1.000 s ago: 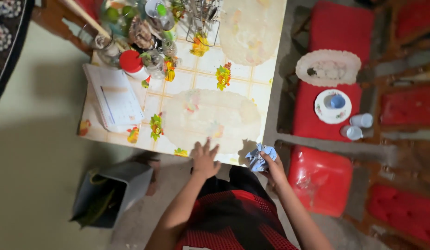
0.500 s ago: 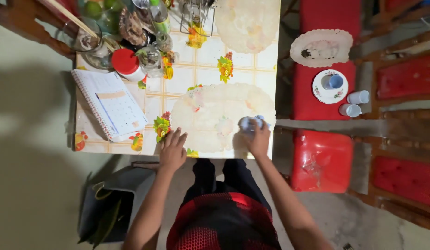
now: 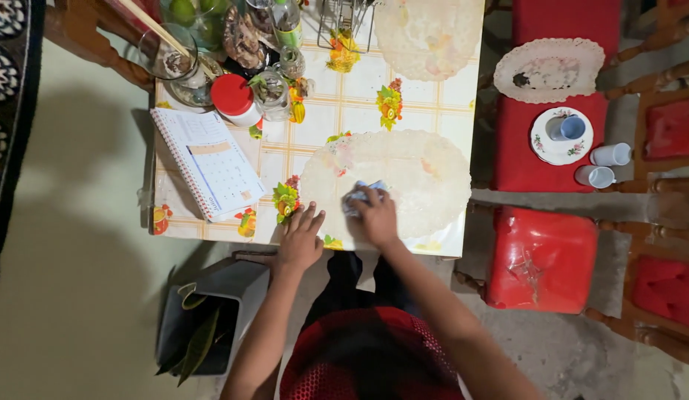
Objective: The person wipes a dining table with a cloth, moving a utensil rack and other items to reach different areas. They clean under and around the items, then return the rack to its original position.
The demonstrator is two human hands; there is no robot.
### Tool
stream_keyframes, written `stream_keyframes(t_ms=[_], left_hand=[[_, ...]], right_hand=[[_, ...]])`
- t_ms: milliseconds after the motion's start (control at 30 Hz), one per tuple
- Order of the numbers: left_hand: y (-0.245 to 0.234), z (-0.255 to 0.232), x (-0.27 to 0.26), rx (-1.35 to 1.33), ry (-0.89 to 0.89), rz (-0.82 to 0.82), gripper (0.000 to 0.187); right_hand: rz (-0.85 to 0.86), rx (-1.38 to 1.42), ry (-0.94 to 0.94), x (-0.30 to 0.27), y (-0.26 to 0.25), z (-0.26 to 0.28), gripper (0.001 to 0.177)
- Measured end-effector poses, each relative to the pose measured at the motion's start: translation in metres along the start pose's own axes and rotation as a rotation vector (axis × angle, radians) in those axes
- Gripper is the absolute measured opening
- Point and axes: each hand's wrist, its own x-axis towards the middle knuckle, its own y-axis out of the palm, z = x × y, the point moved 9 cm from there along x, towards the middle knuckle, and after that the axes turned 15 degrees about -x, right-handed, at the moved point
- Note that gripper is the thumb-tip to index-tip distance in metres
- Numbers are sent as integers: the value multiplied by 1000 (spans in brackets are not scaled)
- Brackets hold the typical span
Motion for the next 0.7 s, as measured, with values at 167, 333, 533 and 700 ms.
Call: stream_keyframes(t_ms=[167, 333, 533, 700], left_hand=[[4, 5, 0, -2, -30, 30, 68], [1, 2, 2, 2, -52, 47, 67], [5, 4, 6, 14, -108, 88, 72], [24, 18, 5, 103, -193, 192, 55]], right_hand=[[-29, -117, 233, -8, 12, -136, 40], [-45, -96, 486, 11, -9, -165, 38], [-98, -247, 239, 43, 42, -50, 40], [-113, -67, -297, 47, 26, 76, 42]])
